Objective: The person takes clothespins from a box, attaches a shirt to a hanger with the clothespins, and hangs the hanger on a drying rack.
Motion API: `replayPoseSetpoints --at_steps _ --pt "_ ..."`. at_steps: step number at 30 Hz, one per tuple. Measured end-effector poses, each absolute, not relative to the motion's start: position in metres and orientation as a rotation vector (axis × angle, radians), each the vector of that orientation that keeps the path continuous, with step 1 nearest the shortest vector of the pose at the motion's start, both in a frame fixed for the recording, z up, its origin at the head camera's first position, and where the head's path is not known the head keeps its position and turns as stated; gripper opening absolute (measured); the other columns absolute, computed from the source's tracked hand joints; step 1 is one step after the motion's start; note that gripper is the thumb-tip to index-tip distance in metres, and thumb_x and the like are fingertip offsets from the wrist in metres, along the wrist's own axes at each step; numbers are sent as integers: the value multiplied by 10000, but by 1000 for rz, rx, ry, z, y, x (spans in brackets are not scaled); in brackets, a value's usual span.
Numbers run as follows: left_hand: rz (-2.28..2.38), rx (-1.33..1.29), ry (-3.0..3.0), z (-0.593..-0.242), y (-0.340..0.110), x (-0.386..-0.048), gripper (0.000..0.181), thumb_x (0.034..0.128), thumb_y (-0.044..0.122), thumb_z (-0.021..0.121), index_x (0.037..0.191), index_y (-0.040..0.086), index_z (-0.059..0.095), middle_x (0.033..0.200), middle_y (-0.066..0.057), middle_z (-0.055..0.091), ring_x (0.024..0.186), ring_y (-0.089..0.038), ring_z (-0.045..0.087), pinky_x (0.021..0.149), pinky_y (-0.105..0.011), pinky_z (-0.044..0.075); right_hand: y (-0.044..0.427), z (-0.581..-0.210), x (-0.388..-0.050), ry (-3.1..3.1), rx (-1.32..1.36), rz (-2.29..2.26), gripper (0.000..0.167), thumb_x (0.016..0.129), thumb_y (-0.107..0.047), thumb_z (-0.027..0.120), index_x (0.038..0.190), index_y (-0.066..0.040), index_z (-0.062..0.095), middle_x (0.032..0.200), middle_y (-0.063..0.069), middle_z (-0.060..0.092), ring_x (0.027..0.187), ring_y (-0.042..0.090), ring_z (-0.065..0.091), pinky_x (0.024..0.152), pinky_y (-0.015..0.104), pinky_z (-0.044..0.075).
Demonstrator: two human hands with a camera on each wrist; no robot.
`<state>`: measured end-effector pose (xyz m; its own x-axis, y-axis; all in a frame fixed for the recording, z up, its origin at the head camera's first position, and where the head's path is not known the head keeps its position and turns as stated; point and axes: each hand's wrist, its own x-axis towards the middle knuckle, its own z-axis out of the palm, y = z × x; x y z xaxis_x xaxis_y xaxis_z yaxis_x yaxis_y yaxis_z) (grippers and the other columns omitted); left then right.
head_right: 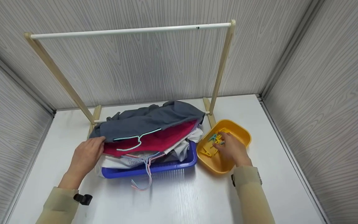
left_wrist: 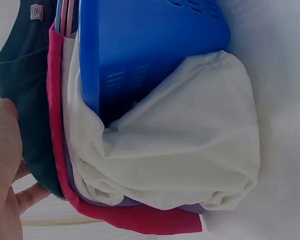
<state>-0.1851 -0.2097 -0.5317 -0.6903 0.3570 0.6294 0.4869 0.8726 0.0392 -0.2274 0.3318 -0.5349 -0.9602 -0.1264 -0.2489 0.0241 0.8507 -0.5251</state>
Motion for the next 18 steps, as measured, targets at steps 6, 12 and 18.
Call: replayPoseSetpoints --at_steps 6,12,18 --pt "-410 -496 -2388 -527 -208 -188 158 913 40 671 1069 46 695 944 -125 703 810 -340 664 635 -474 548 333 -531 -234 2705 -27 -812 797 898 -558 639 1501 -113 368 1426 198 456 1299 422 415 1055 649 289" --pt "-540 -441 -2334 -517 -210 -188 153 901 7 669 1046 45 703 927 -110 707 800 -331 676 604 -472 549 334 -527 -239 2712 -25 -791 756 919 -505 644 1493 -92 378 1403 202 485 1276 423 444 1048 645 304" --pt "-650 -475 -2327 -498 -215 -184 209 888 -69 648 1067 27 694 952 -133 705 849 -343 679 675 -481 549 334 -527 -246 2691 -30 -776 696 944 -433 644 1468 -45 404 1358 226 522 1228 418 489 1039 619 341"
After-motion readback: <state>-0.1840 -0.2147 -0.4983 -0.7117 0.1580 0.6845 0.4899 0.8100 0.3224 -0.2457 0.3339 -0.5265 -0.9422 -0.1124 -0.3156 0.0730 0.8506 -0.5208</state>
